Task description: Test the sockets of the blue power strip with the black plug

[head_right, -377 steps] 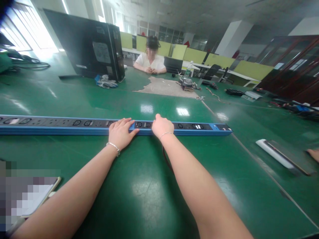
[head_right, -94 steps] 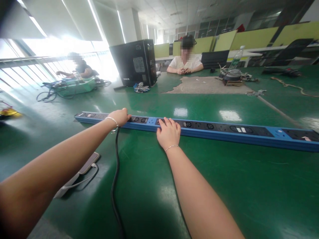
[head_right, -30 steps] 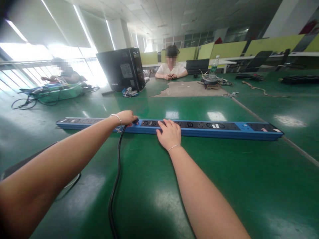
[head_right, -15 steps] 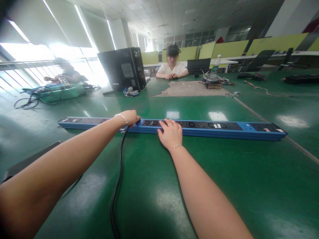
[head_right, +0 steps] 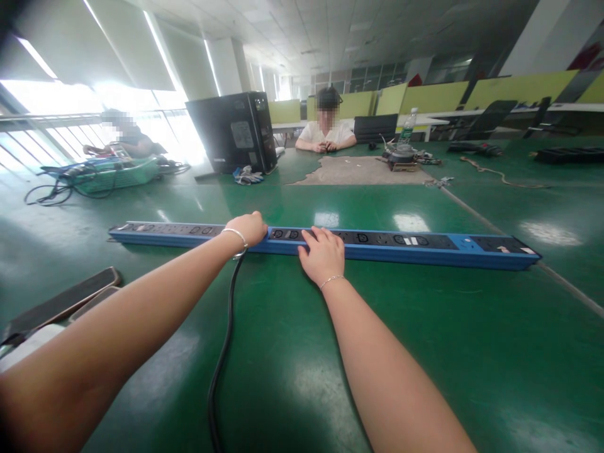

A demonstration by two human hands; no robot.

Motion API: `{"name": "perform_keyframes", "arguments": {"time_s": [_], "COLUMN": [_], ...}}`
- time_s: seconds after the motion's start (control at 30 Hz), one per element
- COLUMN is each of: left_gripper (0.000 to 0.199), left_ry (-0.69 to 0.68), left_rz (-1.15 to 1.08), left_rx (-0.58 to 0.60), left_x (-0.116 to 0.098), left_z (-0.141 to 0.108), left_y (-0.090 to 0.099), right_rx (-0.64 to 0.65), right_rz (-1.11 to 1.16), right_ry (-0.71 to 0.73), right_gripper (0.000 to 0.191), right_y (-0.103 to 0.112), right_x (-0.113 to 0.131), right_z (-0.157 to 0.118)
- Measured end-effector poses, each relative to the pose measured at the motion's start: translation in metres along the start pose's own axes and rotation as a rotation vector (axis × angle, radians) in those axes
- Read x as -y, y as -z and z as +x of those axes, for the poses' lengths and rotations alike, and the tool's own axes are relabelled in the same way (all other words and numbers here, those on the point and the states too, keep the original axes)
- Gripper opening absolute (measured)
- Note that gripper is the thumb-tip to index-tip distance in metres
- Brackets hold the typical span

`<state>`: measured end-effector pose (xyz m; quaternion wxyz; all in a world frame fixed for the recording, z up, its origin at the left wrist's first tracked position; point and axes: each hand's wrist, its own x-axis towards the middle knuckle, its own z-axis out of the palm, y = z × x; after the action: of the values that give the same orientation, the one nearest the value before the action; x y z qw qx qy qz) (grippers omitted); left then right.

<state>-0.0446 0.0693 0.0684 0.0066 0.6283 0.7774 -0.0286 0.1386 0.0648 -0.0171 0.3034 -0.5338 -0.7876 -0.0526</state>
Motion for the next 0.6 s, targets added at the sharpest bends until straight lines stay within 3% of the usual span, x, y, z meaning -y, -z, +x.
{"name": "perform_keyframes", "arguments": {"time_s": [0.13, 0.4, 0.6], "left_gripper": [0.042, 0.038, 0.038], "left_ry": [0.006, 0.019, 0.028], "left_rz": [-0.018, -0.022, -0.021], "left_rx": [-0.031, 0.029, -0.026], "left_x": [0.0021, -0.0043, -0.0033], "left_z": [-0.0020, 0.0030, -0.0005], "left_y": [-0.0057, 0.0043, -0.0049], "right_rx": [-0.009, -0.007, 0.005], "right_rz": [0.000, -0.020, -0.003], "right_ry": [-0.004, 0.000, -0.003], "right_gripper": [0.039, 0.039, 0.040], "right_y": [0.0003, 0.0015, -0.0003], "right_x": [0.0006, 0.0007, 0.0011], "right_z": [-0.0003, 0.0001, 0.0008]}}
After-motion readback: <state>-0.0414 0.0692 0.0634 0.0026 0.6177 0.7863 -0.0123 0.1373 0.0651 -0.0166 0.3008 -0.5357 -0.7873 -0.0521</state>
